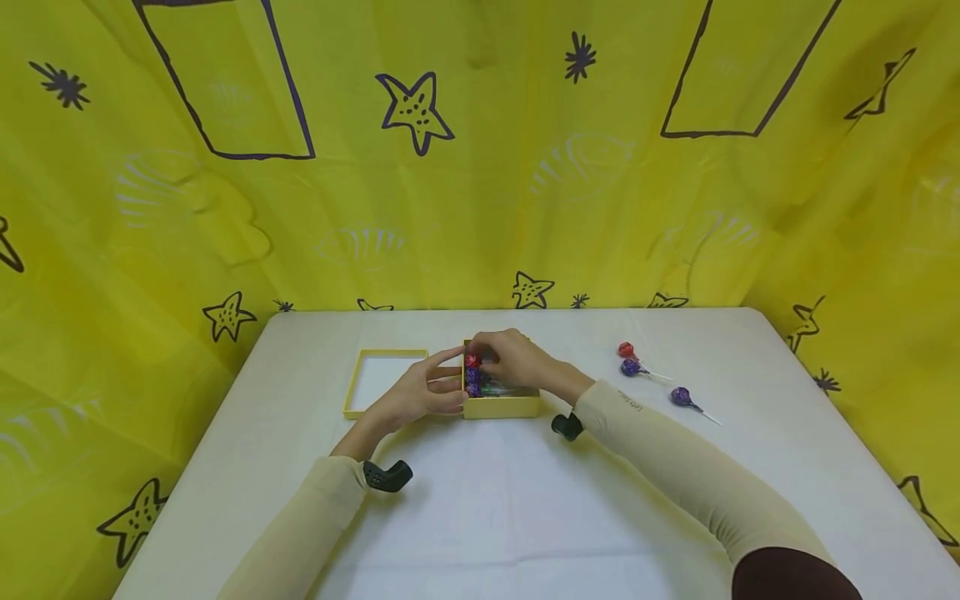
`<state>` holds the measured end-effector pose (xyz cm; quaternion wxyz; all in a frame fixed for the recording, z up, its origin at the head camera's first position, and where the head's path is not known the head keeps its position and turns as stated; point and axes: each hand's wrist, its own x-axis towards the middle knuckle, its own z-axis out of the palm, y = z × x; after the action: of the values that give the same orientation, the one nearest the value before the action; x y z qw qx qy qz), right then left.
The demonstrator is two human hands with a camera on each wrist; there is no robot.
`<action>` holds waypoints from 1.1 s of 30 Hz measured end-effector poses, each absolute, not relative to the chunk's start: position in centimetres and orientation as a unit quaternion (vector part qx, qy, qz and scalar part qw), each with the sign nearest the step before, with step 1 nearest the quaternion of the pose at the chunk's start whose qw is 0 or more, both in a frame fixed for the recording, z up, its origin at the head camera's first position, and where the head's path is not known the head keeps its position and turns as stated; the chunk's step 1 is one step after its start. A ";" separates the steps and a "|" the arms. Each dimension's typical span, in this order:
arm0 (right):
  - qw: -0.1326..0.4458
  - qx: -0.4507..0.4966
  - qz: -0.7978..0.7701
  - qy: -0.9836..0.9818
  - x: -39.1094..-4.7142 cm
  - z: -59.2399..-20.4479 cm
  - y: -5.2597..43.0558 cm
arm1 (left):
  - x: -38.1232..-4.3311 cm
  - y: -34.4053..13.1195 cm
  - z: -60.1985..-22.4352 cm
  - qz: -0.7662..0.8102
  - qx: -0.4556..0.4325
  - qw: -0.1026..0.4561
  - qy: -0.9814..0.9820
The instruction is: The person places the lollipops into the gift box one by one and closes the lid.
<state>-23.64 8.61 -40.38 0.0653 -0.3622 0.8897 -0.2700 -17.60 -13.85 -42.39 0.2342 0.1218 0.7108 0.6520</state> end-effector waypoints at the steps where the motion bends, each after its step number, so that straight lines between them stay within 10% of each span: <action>1: 0.071 -0.365 -0.273 0.887 -23.6 -40.3 8.8 | -17.6 -13.8 -42.4 0.652 0.121 0.235 0.711; 33: 0.060 -0.372 -0.261 0.888 -22.4 -35.5 18.3 | -17.6 -13.8 -42.4 0.637 0.125 0.227 0.726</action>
<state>-22.39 18.34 -35.52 0.0604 -0.3724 0.8884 -0.2614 -17.62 -13.80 -42.38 0.2266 0.1248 0.7258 0.6373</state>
